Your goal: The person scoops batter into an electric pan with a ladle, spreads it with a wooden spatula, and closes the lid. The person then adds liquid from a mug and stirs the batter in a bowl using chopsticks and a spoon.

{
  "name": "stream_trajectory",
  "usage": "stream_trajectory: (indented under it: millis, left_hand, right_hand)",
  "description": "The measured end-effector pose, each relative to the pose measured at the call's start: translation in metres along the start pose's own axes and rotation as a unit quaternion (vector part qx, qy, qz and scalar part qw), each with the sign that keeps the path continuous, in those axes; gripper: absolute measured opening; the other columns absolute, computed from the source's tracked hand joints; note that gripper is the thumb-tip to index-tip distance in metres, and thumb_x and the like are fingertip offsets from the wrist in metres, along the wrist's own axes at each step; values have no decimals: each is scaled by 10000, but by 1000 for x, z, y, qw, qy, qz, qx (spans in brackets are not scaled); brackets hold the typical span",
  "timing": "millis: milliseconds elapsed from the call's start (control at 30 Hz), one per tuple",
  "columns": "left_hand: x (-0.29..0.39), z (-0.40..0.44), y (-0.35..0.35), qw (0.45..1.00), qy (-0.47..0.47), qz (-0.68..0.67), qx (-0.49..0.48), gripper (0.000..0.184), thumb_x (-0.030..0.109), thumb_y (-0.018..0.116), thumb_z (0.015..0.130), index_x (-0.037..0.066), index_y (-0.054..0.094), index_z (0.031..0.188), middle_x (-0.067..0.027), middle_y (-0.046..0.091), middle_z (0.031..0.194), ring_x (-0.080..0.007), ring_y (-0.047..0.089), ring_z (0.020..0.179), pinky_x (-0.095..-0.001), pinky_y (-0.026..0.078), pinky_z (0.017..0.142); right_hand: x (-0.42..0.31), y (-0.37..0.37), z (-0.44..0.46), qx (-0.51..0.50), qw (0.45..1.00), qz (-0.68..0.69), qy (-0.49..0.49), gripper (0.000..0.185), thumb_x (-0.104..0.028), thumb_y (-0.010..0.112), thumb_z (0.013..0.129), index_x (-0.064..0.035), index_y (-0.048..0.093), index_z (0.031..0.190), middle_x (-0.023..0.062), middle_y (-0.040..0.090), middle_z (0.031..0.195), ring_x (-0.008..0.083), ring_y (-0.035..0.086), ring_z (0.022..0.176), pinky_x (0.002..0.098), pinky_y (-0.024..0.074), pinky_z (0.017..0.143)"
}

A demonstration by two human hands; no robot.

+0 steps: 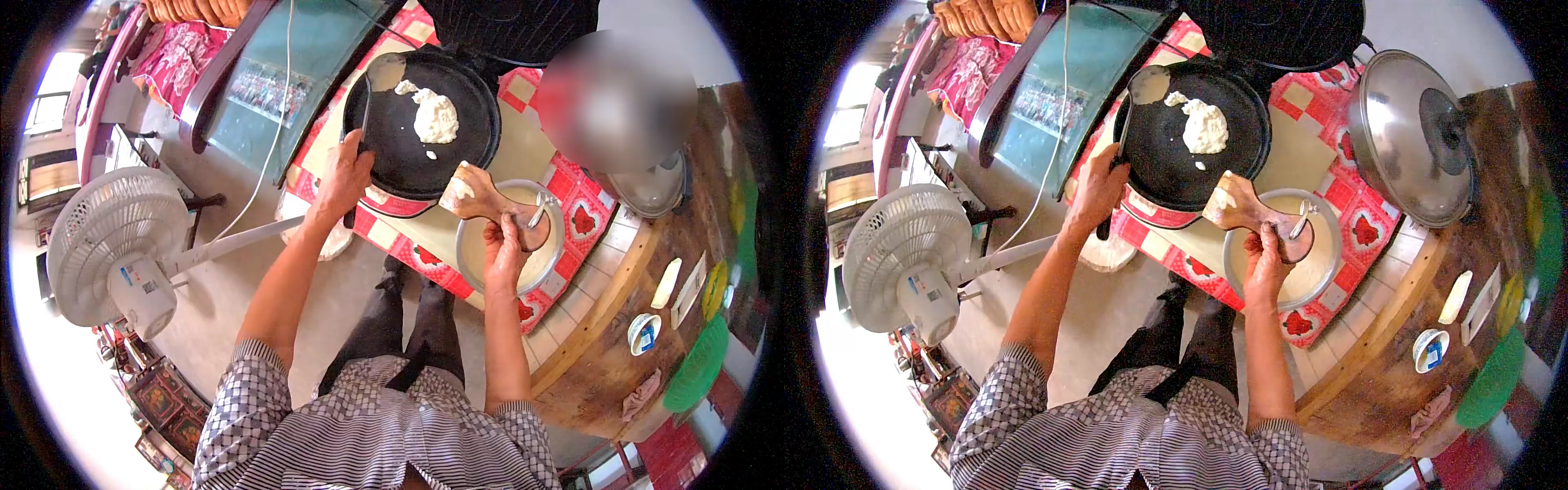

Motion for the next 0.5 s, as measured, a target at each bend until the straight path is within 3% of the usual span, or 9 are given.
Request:
stream_trajectory:
  millis: [33, 67, 167, 300, 500]
  left_hand:
    - [1, -7, -6, 999, 7, 28, 15, 148, 54, 479, 782, -36, 482, 899, -166, 495, 544, -260, 539, 486, -378, 401, 458]
    - [0, -12, -13, 996, 48, 69, 40, 194, 30, 500, 769, -36, 474, 949, -237, 527, 632, -376, 549, 592, -430, 404, 538]
    - [6, -37, -18, 990, 51, 129, 32, 330, 86, 489, 792, 1, 463, 1110, -165, 546, 656, -262, 541, 563, -376, 427, 543]
    - [7, -60, -20, 977, 135, 161, 46, 406, -8, 504, 740, -32, 395, 1130, -270, 540, 772, -426, 528, 696, -467, 413, 594]
    - [14, -82, -26, 963, 179, 178, 92, 499, -4, 514, 741, -19, 350, 1212, -247, 527, 738, -391, 523, 660, -456, 417, 585]
  right_hand:
    - [-2, 3, -3, 4, 1000, -2, -6, 291, -81, 665, 738, -64, 532, 996, 22, 573, 839, 123, 539, 628, 231, 463, 548]
    - [-5, 9, -7, -2, 1000, -15, -17, 283, -87, 662, 742, -62, 533, 993, 22, 576, 828, 122, 540, 626, 235, 464, 553]
    - [-14, 21, -15, -19, 997, -55, -52, 262, -101, 652, 754, -54, 535, 984, 22, 583, 791, 118, 544, 617, 245, 464, 566]
    - [-19, 37, -27, -38, 992, -86, -84, 238, -111, 634, 770, -40, 539, 977, 24, 586, 739, 110, 546, 610, 250, 461, 569]
    - [-19, 41, -43, -42, 990, -84, -102, 268, -79, 616, 780, -47, 520, 1028, 34, 586, 811, 115, 545, 627, 245, 457, 561]
Point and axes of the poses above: each hand's wrist, its own z-axis towards the middle knuckle, its own y-axis out of the palm, x = y × z, the point moved 9 cm from there along z, towards the middle knuckle
